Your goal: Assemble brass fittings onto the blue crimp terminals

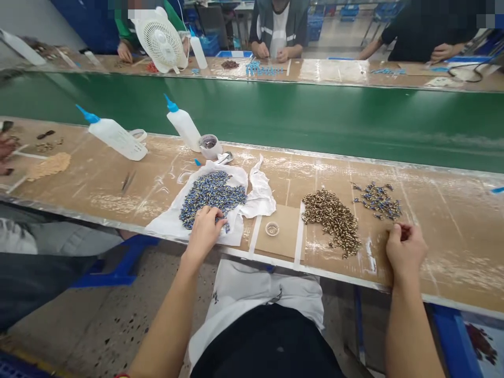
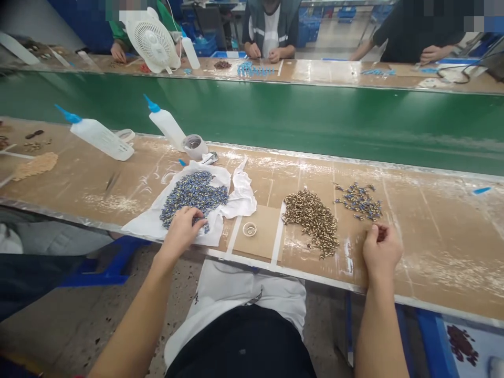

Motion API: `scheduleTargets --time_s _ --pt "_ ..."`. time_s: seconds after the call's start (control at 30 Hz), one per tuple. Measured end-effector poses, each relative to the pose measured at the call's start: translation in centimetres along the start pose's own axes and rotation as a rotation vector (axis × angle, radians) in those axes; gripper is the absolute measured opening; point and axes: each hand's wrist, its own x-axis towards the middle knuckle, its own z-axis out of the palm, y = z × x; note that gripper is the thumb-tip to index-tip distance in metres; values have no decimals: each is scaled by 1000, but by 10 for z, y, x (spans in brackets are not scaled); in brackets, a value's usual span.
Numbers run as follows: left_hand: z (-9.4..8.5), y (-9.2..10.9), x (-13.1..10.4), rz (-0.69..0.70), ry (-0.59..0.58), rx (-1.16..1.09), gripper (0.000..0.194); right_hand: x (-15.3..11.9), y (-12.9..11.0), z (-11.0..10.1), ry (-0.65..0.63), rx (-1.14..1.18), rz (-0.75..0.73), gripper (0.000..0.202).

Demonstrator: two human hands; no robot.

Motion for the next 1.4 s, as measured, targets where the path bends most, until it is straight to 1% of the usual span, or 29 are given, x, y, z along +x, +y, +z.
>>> scheduleTargets --time_s 0.2,0.37,0.5,0.63,0.73,1.03,1.17,1.23,1.3,1.4 --pt "-3 -7 7 121 -30 11 7 -32 -5 -4 11 -7 13 28" --pt "-7 -13 9 240 -42 26 5 -64 -19 -6 45 -33 35 29" --pt "-11 -18 12 304 -55 12 5 -77 -30 -6 76 -60 48 31" --pt "-12 -21 17 336 -67 -19 8 -78 -34 -6 93 -83 57 32" --pt "-13 -24 22 334 -60 -50 12 -77 -33 -5 91 -89 62 33" --pt "-10 -36 34 257 -19 -210 24 -74 -32 -7 91 -115 61 31" --pt "-16 -34 32 225 16 -299 28 -73 -34 -8 78 -111 55 28" --pt "-21 -28 27 219 -20 -326 28 -73 -34 -7 74 -111 55 28" --pt "-23 -18 21 233 -98 -333 26 -73 -34 -7 70 -111 58 28" --pt "-21 -1 13 297 -234 -362 19 -73 -34 -7 68 -107 59 31"
